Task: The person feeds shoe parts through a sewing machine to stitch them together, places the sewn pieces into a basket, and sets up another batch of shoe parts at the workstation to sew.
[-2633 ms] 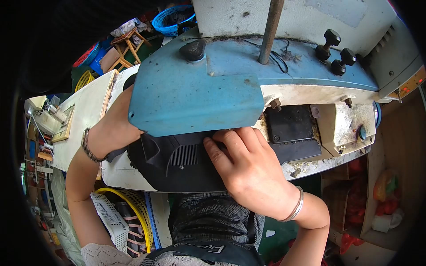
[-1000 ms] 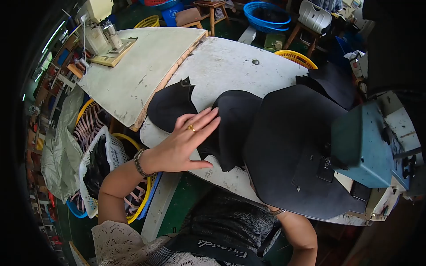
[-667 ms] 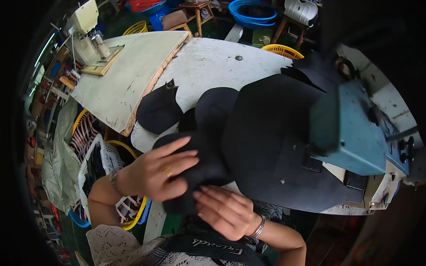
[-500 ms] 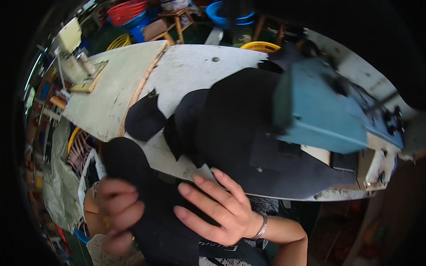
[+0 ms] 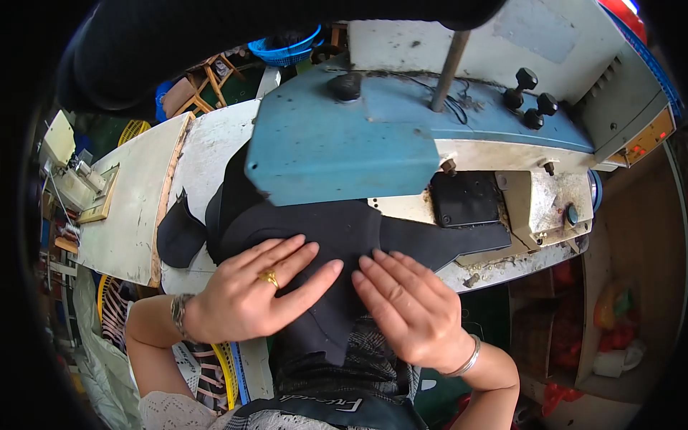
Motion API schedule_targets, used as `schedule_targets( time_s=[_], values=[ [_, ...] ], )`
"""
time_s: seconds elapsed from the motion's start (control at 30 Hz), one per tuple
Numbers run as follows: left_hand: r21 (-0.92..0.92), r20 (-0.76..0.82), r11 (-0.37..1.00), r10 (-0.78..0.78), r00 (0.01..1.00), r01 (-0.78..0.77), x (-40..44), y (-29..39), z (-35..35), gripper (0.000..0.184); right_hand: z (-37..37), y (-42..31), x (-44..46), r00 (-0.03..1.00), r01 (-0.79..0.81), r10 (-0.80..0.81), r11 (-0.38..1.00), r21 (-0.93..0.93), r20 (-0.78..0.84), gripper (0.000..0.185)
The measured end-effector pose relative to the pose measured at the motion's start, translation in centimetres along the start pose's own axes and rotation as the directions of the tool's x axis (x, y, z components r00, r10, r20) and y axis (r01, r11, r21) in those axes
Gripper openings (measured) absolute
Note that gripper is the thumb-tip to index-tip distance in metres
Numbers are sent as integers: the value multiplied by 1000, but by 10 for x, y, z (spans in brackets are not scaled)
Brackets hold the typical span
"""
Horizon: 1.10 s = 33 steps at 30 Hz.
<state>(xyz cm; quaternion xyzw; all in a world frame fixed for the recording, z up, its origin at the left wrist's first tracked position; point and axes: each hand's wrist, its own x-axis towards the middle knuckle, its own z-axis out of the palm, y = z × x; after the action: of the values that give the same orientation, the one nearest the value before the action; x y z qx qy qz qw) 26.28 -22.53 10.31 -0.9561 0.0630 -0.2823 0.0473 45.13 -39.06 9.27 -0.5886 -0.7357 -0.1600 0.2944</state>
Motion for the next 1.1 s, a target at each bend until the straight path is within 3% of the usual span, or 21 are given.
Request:
schedule_targets(
  time_s=[0.07, 0.1, 0.2, 0.4, 0.5, 0.6, 0.7, 0.83, 1.1],
  values=[
    [92, 148, 995, -43, 988, 30, 11, 16, -20, 19, 4, 8, 1, 1000, -3, 3, 999, 32, -4, 39],
    [123, 132, 991, -67, 989, 51, 13, 25, -22, 21, 6, 9, 4, 1000, 1, -1, 999, 52, -5, 40],
    [-20, 358, 991, -114, 927, 130, 24, 24, -30, 46, 7, 13, 8, 1000, -9, 9, 994, 113, 4, 40],
    [-150, 558, 951, -144, 817, 271, 33, 8, -26, 92, 6, 17, 9, 1000, 0, -3, 992, 126, 22, 39],
    [-253, 525, 921, -128, 842, 297, 34, 2, -28, 82, 5, 18, 9, 999, -14, 10, 992, 129, 33, 40],
    [-206, 541, 948, -98, 836, 244, 41, 8, -35, 67, 5, 20, 10, 999, -15, 11, 994, 112, 39, 40],
    [-207, 387, 961, -92, 917, 184, 41, 5, -30, 51, 3, 22, 12, 998, -25, 21, 997, 69, 56, 40],
    [-26, 373, 996, -71, 925, 87, 39, 10, -22, 40, 4, 26, 15, 998, -38, 34, 997, 62, 61, 40],
    [62, 401, 992, -128, 907, 112, 44, 19, -16, 40, 4, 30, 18, 997, -46, 41, 997, 65, 72, 40]
  ],
)
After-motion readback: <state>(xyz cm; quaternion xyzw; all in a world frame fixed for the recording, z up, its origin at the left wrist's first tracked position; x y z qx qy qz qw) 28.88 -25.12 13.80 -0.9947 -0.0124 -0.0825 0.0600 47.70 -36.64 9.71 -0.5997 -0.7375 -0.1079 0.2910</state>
